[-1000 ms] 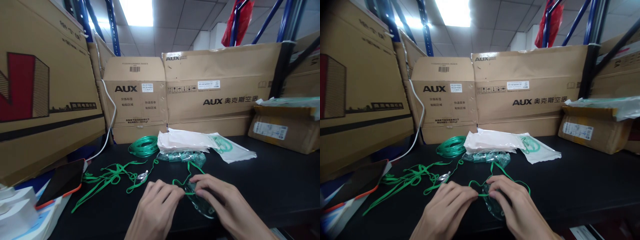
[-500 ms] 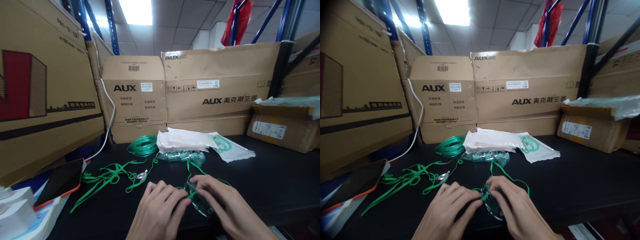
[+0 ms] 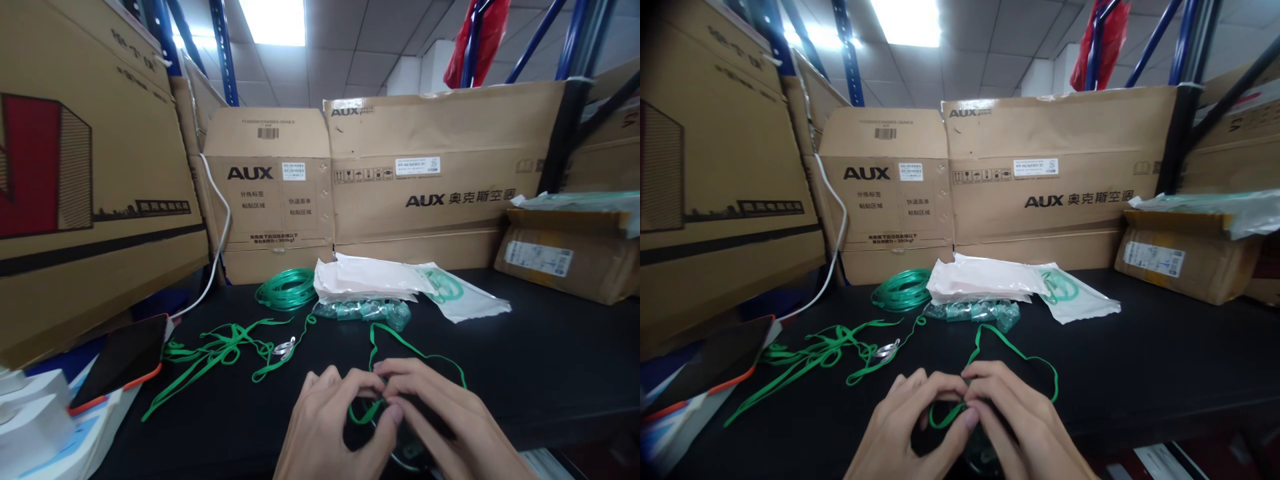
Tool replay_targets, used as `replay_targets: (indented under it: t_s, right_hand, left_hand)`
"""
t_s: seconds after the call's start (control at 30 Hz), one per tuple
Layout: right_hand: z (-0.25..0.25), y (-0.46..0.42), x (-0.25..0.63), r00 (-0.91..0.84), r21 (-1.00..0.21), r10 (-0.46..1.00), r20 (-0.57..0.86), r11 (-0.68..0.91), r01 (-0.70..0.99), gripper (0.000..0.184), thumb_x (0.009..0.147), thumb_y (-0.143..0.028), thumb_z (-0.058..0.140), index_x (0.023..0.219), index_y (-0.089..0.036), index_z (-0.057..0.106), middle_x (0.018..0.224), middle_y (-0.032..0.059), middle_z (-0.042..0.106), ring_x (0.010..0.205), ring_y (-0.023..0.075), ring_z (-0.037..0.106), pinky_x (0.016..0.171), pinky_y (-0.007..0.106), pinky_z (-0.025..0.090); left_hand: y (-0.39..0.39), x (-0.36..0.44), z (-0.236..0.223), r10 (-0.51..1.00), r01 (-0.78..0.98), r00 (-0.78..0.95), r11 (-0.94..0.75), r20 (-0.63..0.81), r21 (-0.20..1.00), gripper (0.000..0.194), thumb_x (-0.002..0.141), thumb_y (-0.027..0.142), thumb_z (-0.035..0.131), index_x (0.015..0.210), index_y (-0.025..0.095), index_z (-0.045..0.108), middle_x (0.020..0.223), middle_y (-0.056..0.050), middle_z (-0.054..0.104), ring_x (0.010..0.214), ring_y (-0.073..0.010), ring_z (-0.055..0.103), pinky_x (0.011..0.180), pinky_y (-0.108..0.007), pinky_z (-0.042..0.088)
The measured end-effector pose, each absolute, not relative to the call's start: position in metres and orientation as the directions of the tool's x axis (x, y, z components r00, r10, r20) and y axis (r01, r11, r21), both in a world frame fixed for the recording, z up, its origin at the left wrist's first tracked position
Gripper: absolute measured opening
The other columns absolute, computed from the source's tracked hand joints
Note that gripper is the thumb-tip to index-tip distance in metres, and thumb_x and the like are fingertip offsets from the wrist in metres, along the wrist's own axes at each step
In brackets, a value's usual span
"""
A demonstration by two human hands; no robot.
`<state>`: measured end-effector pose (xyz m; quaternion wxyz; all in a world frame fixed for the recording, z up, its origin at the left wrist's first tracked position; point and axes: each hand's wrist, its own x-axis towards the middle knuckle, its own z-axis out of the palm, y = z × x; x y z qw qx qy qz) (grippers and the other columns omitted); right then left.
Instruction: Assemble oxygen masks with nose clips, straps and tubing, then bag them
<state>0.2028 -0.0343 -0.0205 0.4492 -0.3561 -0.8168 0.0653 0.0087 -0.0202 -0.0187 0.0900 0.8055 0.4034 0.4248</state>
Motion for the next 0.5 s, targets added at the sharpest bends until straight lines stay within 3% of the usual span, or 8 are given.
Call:
replay_targets:
  t_s: [0.27, 0.5]
  right_hand:
    - [-0.017, -0.038, 0.205, -0.332, -0.378, 0.626, 0.706, 0.729, 0.570, 0.025, 0.099, -0.009, 0.054, 0.114, -0.029, 0.061, 0.123, 0.0044, 0.072, 0.114, 0.0184, 0.073, 0.094, 0.020, 0.060]
    - [-0.005, -0.033, 0.223, -0.271, -0.340, 0.612, 0.743, 0.694, 0.635, 0.017, 0.100, -0.013, 0.055, 0.110, -0.026, 0.060, 0.121, 0.0052, 0.069, 0.112, 0.0161, 0.072, 0.096, 0.019, 0.056]
  left_hand:
    - [-0.022, 0.009, -0.016, 0.788, 0.601, 0.296, -0.593, 0.540, 0.536, 0.022, 0.080, 0.016, 0.071, 0.094, 0.032, 0.069, 0.086, 0.008, 0.075, 0.083, -0.0237, 0.067, 0.103, -0.056, 0.040]
    - [-0.020, 0.003, -0.007, 0.748, 0.641, 0.300, -0.618, 0.592, 0.455, 0.017, 0.084, 0.017, 0.068, 0.094, 0.030, 0.066, 0.087, 0.007, 0.074, 0.072, -0.0207, 0.061, 0.091, -0.045, 0.045]
